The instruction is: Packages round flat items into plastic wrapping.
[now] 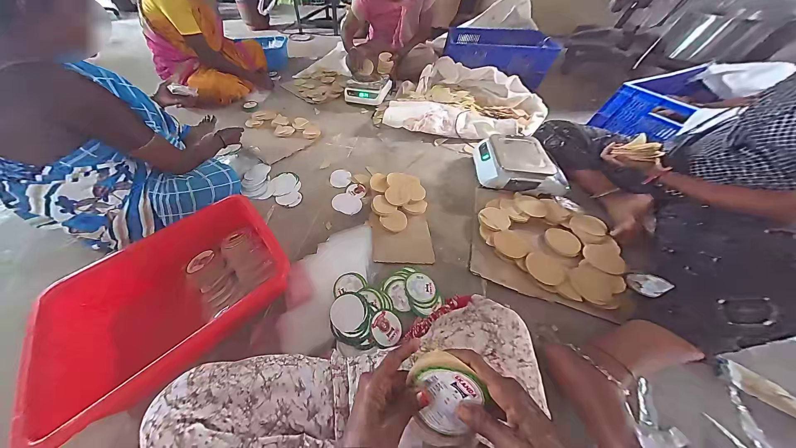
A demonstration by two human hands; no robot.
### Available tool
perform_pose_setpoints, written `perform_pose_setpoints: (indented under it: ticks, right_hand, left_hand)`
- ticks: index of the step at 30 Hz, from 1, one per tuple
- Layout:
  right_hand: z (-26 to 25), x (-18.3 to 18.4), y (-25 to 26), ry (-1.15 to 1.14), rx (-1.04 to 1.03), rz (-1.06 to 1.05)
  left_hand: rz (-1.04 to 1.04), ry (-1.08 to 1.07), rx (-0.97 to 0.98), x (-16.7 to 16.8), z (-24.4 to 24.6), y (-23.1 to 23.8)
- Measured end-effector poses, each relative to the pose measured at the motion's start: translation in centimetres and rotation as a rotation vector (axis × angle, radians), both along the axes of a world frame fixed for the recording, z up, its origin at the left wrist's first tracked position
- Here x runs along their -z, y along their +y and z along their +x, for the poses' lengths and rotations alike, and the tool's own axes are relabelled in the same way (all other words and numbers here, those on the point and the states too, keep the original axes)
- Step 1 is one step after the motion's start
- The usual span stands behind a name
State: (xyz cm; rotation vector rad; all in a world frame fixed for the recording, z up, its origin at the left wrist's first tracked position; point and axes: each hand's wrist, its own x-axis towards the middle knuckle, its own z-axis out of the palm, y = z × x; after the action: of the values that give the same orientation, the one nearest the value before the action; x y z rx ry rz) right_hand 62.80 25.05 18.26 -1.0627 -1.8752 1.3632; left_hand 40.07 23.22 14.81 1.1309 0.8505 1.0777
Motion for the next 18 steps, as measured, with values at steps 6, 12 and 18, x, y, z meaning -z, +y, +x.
perform_pose_setpoints:
  ticks: [6, 12, 18]
  right_hand:
    - [1.1, 0.5, 1.0, 0.188, 0.003, -0.036]
    - [0.7, 1.6, 0.1, 0.003, -0.090, 0.035]
    - [0.6, 1.9, -1.3, -0.079, -0.118, 0.005]
  left_hand:
    - [-0.126, -0.036, 0.047, 0.0, -0.1, -0.2]
    - [-0.081, -0.018, -0.012, -0.3, 0.6, -0.2]
    - [-0.049, -0.055, -0.066, 0.5, 1.1, -0.7]
